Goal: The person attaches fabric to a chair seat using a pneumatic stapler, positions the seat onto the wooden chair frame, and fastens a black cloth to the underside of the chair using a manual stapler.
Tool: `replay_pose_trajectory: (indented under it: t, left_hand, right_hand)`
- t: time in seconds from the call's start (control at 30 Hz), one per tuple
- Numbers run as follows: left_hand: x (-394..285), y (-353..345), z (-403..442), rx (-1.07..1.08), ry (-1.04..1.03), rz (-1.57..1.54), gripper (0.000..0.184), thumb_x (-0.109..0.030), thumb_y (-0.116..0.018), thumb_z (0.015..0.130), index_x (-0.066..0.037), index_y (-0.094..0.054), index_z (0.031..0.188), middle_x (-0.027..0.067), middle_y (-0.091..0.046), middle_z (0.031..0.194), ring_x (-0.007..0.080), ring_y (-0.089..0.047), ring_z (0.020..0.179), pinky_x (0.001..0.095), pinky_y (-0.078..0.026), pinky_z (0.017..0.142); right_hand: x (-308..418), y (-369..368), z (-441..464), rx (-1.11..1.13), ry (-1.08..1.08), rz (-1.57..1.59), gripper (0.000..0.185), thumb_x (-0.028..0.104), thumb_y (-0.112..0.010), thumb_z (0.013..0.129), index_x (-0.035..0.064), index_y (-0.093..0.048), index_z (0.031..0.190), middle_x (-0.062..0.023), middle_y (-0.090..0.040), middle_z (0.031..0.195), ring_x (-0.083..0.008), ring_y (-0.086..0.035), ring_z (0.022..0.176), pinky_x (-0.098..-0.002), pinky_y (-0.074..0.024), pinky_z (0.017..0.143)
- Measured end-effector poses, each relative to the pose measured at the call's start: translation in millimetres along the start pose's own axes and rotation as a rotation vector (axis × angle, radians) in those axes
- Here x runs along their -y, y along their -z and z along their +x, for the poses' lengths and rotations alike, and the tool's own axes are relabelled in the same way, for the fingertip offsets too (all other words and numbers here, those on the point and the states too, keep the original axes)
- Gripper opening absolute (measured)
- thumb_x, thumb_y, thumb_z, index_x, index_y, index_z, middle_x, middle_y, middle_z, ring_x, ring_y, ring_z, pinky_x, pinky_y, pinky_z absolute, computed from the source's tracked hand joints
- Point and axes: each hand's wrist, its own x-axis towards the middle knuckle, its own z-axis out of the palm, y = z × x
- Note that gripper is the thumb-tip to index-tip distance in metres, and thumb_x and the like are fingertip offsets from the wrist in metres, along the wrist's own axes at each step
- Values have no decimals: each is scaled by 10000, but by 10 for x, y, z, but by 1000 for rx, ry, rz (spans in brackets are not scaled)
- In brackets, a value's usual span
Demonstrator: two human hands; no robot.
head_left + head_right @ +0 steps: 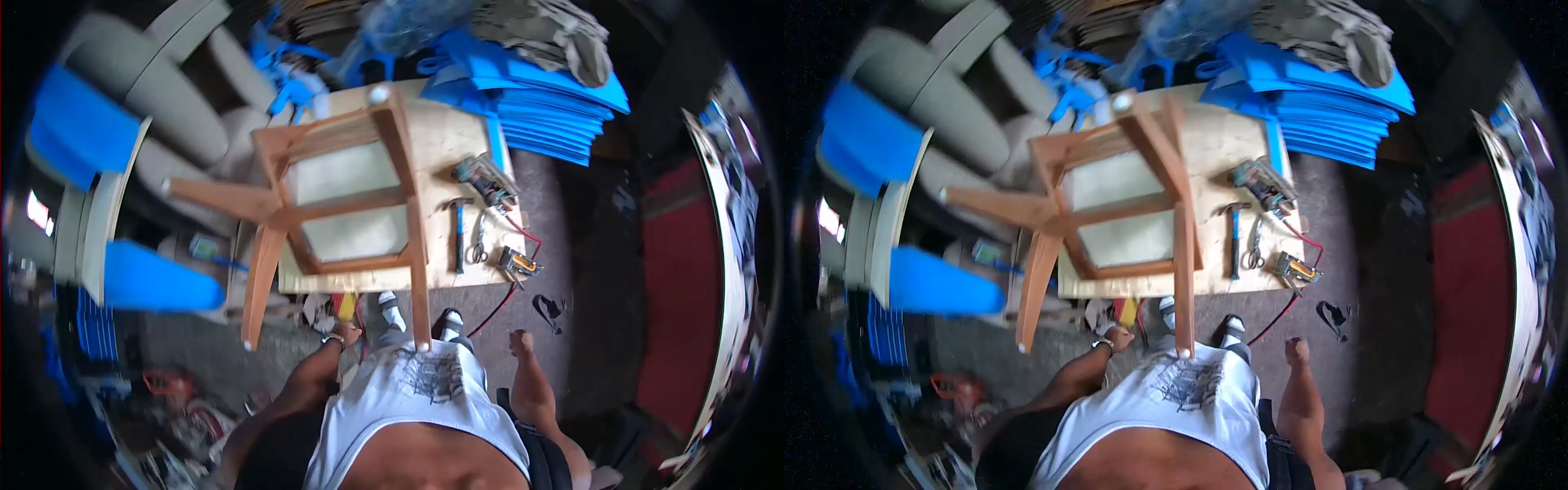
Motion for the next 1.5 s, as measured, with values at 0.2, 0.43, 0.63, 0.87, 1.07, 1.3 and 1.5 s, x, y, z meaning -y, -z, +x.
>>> replay_pose_trajectory:
  t: [0.2, 0.43, 0.63, 0.87, 1.07, 1.3, 1.5]
  left_hand:
    - [149, -1620, -497, -222, -585, -3, 278, -299, -490, 886, -90, -670, 860, 198, -669, 854, 382, -646, 823, 474, -505, 767]
    - [-342, -1555, -1667, -181, 94, -488, 341, -367, -572, 871, -80, -703, 998, 214, -695, 959, 363, -675, 900, 471, -525, 800]
    - [-9, -2559, -2068, -225, 328, -737, 398, -405, -642, 822, -56, -700, 1005, 218, -701, 961, 386, -676, 927, 464, -536, 814]
    - [1160, -4654, -2365, -116, 335, -617, 459, -394, -500, 848, -5, -714, 963, 235, -691, 1035, 399, -654, 1011, 470, -506, 907]
    - [1505, -4457, -3025, 139, 131, 47, 395, -364, -758, 730, -151, -691, 1056, 124, -712, 1071, 332, -681, 998, 460, -549, 860]
    - [1838, -4669, -2154, -89, 349, -903, 400, -349, -782, 725, -135, -699, 1052, 131, -719, 1008, 331, -686, 949, 464, -555, 826]
    - [496, -3013, -1774, -295, 143, -938, 417, -325, -710, 829, -5, -651, 1090, 129, -663, 1106, 262, -680, 910, 366, -578, 739]
  right_hand:
    - [534, 587, -313, 98, -8, 263, 250, 258, -556, 898, 128, -642, 1093, -39, -660, 973, -206, -637, 794, -403, -517, 633]
    - [746, 295, -782, 256, 177, 34, 255, 265, -586, 882, 129, -636, 1092, -28, -634, 912, -182, -628, 754, -372, -507, 570]
    - [804, -223, -519, 443, 539, -881, 206, 246, -632, 843, 78, -659, 958, -65, -644, 801, -214, -655, 739, -409, -532, 598]
    - [957, -1377, -744, 252, 1457, -1047, 229, 231, -545, 856, 53, -683, 899, -135, -686, 1017, -322, -643, 997, -446, -520, 879]
    - [1055, -1124, -1870, 178, 1040, -937, 309, 305, -595, 858, 71, -707, 1025, -132, -676, 1120, -327, -638, 1057, -420, -525, 910]
    - [545, -423, -1364, 196, 937, -1350, 288, 273, -534, 897, 83, -723, 1001, -164, -692, 988, -315, -683, 941, -439, -572, 770]
    - [513, 370, -32, 287, 1079, -1682, 381, 159, -750, 714, 76, -678, 1078, -115, -676, 1108, -301, -635, 1075, -433, -529, 904]
